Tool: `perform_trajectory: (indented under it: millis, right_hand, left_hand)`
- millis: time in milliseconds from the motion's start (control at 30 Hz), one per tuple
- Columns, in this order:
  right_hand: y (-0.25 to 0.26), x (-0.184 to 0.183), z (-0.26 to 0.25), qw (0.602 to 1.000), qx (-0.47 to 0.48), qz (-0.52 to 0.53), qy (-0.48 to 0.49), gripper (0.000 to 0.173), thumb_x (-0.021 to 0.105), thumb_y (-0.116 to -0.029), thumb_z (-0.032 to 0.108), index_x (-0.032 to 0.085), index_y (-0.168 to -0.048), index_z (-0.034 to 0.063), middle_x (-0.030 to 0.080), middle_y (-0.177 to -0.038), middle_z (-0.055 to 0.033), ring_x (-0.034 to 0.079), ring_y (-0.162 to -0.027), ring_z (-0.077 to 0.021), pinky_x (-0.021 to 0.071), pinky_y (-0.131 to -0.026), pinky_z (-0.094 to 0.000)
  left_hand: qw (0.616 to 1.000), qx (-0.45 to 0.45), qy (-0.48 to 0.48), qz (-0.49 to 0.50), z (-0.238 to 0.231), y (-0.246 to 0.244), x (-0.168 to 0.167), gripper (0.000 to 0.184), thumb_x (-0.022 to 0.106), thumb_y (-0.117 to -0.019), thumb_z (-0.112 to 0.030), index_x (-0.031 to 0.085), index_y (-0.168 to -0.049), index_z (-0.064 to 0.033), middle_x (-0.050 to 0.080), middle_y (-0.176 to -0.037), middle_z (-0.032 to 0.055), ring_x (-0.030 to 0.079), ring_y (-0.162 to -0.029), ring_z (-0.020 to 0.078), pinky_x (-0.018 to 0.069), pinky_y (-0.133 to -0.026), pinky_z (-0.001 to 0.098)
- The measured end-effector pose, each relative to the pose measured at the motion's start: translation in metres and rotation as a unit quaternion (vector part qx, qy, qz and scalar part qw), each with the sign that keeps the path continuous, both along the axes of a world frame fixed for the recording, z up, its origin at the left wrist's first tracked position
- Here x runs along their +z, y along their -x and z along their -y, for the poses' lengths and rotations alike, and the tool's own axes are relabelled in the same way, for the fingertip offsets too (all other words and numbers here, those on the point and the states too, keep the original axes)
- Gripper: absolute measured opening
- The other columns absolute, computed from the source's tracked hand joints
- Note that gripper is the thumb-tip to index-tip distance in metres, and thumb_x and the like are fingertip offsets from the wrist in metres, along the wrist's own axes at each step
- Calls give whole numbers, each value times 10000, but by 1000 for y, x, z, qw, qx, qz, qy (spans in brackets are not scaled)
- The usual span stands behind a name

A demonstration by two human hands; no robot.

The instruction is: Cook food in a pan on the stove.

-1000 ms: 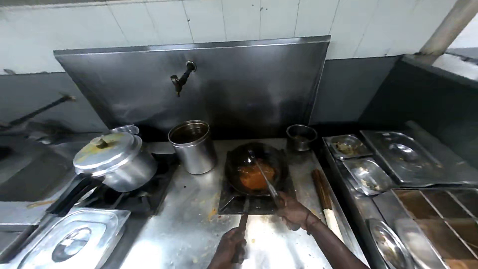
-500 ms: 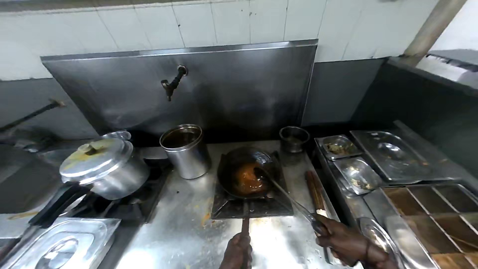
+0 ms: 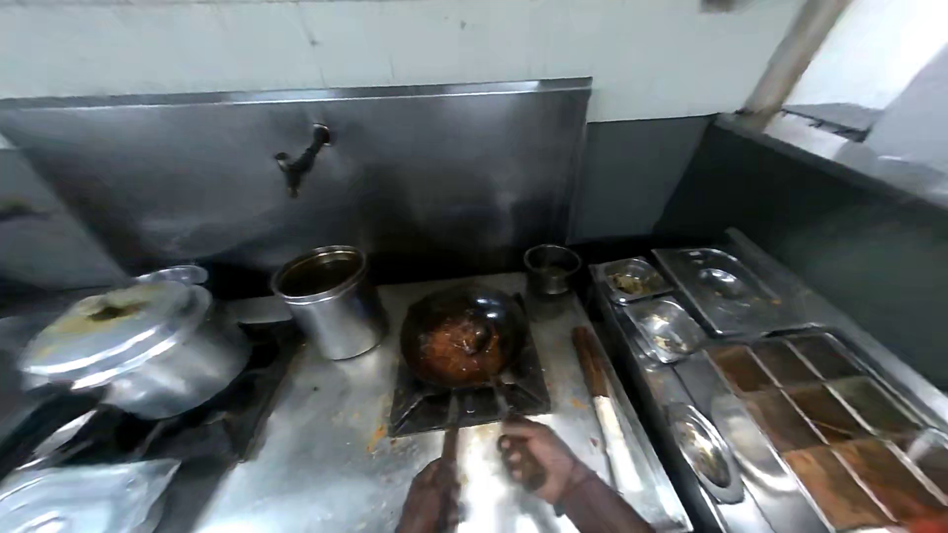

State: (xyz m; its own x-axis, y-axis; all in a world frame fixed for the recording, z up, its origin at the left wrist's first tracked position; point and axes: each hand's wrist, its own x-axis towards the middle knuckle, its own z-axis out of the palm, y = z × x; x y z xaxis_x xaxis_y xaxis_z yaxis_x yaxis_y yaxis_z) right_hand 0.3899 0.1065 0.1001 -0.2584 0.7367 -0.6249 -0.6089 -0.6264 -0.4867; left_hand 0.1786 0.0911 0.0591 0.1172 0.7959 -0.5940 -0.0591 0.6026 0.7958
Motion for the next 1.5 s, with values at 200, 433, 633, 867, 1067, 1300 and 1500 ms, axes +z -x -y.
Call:
perform_trajectory:
  millis: [200,433,633,867,1067,1300,1500]
  right_hand:
    - [-33,2,-11,924,180,316,-116,361,494,-1063,142,466,-1422,148,578,-860,-62,554,-586,-128,498,-518,-268]
    - [-43,-44,39,646,217,725,-105,718,533,-1004,201,227,-1653,230,560,-1428,-190,685,-1092,-346,562,-916,-520]
    - [-56,-98,38,650,178,739,12,777,544,-995,187,146,-1663,182,537,-1450,-215,674,-1127,-362,559,-943,-506]
    - [-89,-130,67,571,194,797,-15,573,524,-1024,391,461,-1561,199,551,-1445,-221,553,-1300,-419,495,-1006,-573]
    - [-147,-160,64,632,194,742,115,1018,772,-873,317,148,-1657,134,484,-1497,-268,576,-1276,-452,504,-1007,-600]
    - [-110,-81,81,952,-254,154,-72,274,430,-927,42,459,-1199,51,659,-887,-99,670,-655,-170,578,-537,-300]
    - [-98,-29,77,884,-120,426,-149,845,680,-721,-21,324,-1487,-2,646,-1129,-187,673,-749,-242,591,-619,-413]
  left_hand:
    - [1000,-22,-4,19,-6,10,-14,241,401,-1104,-159,520,-1268,-29,540,-684,-7,499,-465,72,455,-419,221]
    - [999,-22,2,36,-8,10,-13,246,400,-1101,-149,516,-1283,-32,520,-665,-9,490,-451,74,449,-408,220]
    - [999,-19,2,32,-9,12,-8,272,410,-1099,-145,519,-1309,-10,514,-665,5,490,-453,84,453,-408,228]
    - [999,-29,5,27,-10,13,-6,290,403,-1107,-153,509,-1332,-6,516,-676,12,497,-460,93,466,-427,237]
    - [999,-26,10,42,-11,13,-5,268,418,-1104,-151,512,-1313,-11,514,-677,10,490,-455,88,458,-417,229]
    - [997,-22,12,77,-10,15,-6,262,446,-1087,-139,532,-1300,-15,563,-727,30,552,-512,111,505,-466,249]
    - [986,-17,68,150,-22,18,-4,344,496,-1040,-73,485,-1381,-36,665,-956,107,630,-609,154,558,-548,282]
